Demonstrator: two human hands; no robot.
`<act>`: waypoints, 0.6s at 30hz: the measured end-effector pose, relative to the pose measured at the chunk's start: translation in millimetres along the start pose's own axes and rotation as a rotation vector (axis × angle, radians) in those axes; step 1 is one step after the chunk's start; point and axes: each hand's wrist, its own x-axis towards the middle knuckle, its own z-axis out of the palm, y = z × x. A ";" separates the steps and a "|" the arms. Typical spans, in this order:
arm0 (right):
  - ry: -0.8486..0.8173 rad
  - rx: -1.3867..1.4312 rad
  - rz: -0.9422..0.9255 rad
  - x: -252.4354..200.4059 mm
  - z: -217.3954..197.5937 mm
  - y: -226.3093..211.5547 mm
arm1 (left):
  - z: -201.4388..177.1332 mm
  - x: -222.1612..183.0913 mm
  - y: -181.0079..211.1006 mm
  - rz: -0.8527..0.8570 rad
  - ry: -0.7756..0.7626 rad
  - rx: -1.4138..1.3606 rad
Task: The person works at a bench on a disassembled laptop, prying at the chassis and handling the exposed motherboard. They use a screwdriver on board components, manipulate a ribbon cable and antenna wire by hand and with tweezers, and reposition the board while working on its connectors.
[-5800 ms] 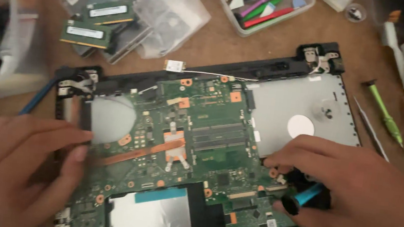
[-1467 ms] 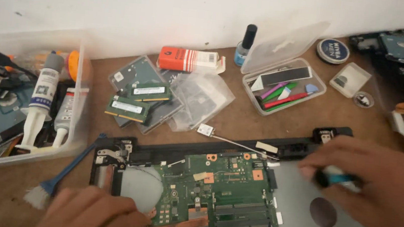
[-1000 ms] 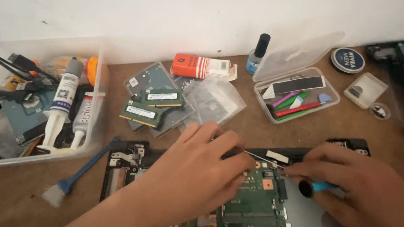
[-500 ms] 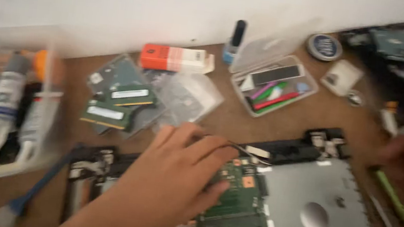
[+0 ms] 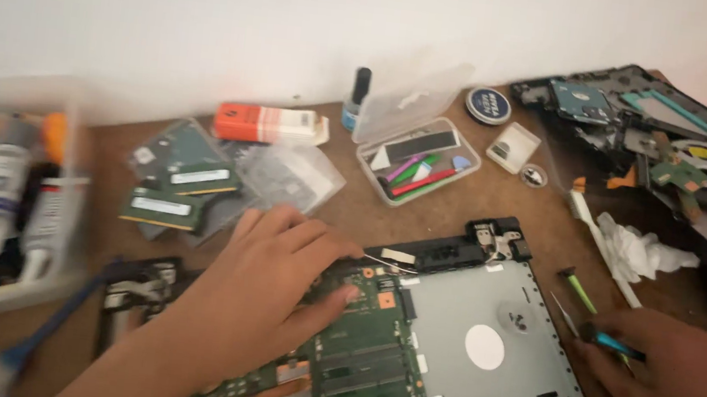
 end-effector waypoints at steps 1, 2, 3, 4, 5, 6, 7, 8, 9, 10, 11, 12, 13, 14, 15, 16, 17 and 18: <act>0.008 0.005 -0.011 0.6 6.1 1.3 | -2.9 -0.9 1.9 -0.006 0.006 0.011; 0.043 -0.041 0.001 1.5 11.7 1.8 | -5.5 -2.8 3.4 0.008 0.037 0.011; 0.080 -0.086 0.013 2.6 17.5 1.8 | -8.0 -4.8 4.4 0.022 0.068 0.011; 0.085 -0.082 0.003 -4.4 9.2 -9.8 | -7.5 -7.3 5.8 0.016 0.072 0.020; 0.112 0.016 0.058 -11.6 0.9 -21.2 | -6.9 -9.7 7.0 0.056 0.157 0.032; 0.144 0.114 0.113 -17.6 -9.4 -31.8 | -6.3 -10.3 7.7 0.099 0.246 0.043; 0.153 0.116 0.104 -19.7 -7.3 -27.5 | -6.9 -11.2 9.2 0.096 0.255 0.052; 0.264 0.347 0.010 -20.8 -5.9 -22.3 | -6.6 -12.0 11.3 0.081 0.243 0.004; 0.375 0.582 -0.084 -21.1 -4.1 -17.0 | -5.8 -12.4 13.0 0.066 0.231 -0.043; 0.374 0.580 -0.094 -23.8 -7.4 -21.5 | -9.1 -13.3 20.6 0.057 0.236 -0.041; 0.389 0.706 -0.119 -25.7 -10.6 -25.4 | -11.9 -13.3 28.4 0.050 0.230 -0.181; 0.401 0.837 -0.136 -29.9 -11.8 -28.2 | -14.5 -12.3 36.6 0.049 0.217 -0.321; 0.398 0.839 -0.137 -36.2 -23.3 -41.1 | -23.8 -12.2 47.0 0.046 0.216 -0.320; 0.306 0.791 -0.195 -42.9 -34.6 -53.1 | -32.8 -11.0 57.4 -0.057 0.122 -0.518; 0.214 0.741 -0.252 -49.4 -45.9 -64.8 | -41.5 -9.6 68.0 -0.161 0.023 -0.712; 0.214 0.744 -0.250 -54.2 -59.0 -81.1 | -40.6 -9.9 71.4 -0.160 0.020 -0.709; 0.131 0.738 -0.365 -58.7 -72.2 -97.4 | -39.8 -10.2 74.5 -0.194 0.053 -0.804; 0.046 0.732 -0.482 -63.1 -85.6 -114.5 | -39.4 -10.8 77.3 -0.230 0.087 -0.898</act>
